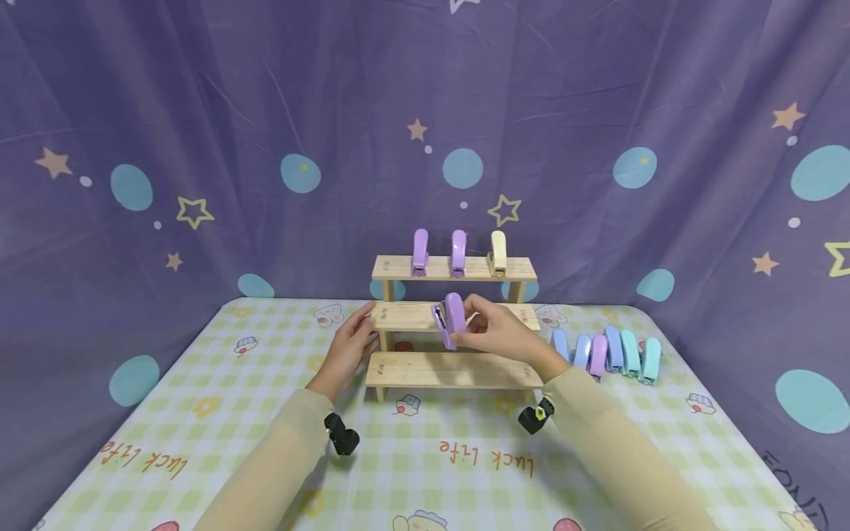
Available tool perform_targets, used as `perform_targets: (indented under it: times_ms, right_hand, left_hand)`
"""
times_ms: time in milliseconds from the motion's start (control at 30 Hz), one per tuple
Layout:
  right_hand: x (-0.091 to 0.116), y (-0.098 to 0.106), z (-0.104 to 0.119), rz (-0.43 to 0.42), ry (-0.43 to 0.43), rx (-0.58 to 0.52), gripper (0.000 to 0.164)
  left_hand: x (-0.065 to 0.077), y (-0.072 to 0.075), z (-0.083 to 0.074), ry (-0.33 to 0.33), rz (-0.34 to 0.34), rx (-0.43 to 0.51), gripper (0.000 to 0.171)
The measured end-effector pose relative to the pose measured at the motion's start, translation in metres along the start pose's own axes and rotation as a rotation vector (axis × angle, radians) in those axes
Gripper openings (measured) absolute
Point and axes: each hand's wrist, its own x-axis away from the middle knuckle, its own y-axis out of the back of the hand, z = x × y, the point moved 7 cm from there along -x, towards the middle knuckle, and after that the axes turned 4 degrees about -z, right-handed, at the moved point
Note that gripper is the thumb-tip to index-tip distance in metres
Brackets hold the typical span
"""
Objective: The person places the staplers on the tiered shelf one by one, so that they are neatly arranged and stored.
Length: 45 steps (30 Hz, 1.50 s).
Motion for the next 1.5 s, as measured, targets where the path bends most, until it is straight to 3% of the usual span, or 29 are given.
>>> perform_targets:
  times_ms: [400, 600, 867, 1500]
  right_hand:
    - [-0.034, -0.033, 0.002, -0.072, -0.038, -0.034, 0.03]
    - [-0.046, -0.042, 0.002, -0.138, -0.072, -0.004, 0.029]
    - [-0.06, -0.051, 0.002, -0.166, -0.103, 0.042, 0.033]
    - [-0.069, -0.064, -0.002, -0.192, -0.222, 0.038, 0.033]
  left_hand:
    - [0.001, -0.001, 0.0, -0.002, 0.012, 0.011, 0.05]
    - [0.0, -0.001, 0.0, 0.0, 0.018, 0.026, 0.049]
    - [-0.001, -0.002, 0.0, 0.007, 0.021, 0.022, 0.05]
    - [-0.001, -0.001, 0.001, 0.014, 0.014, 0.013, 0.051]
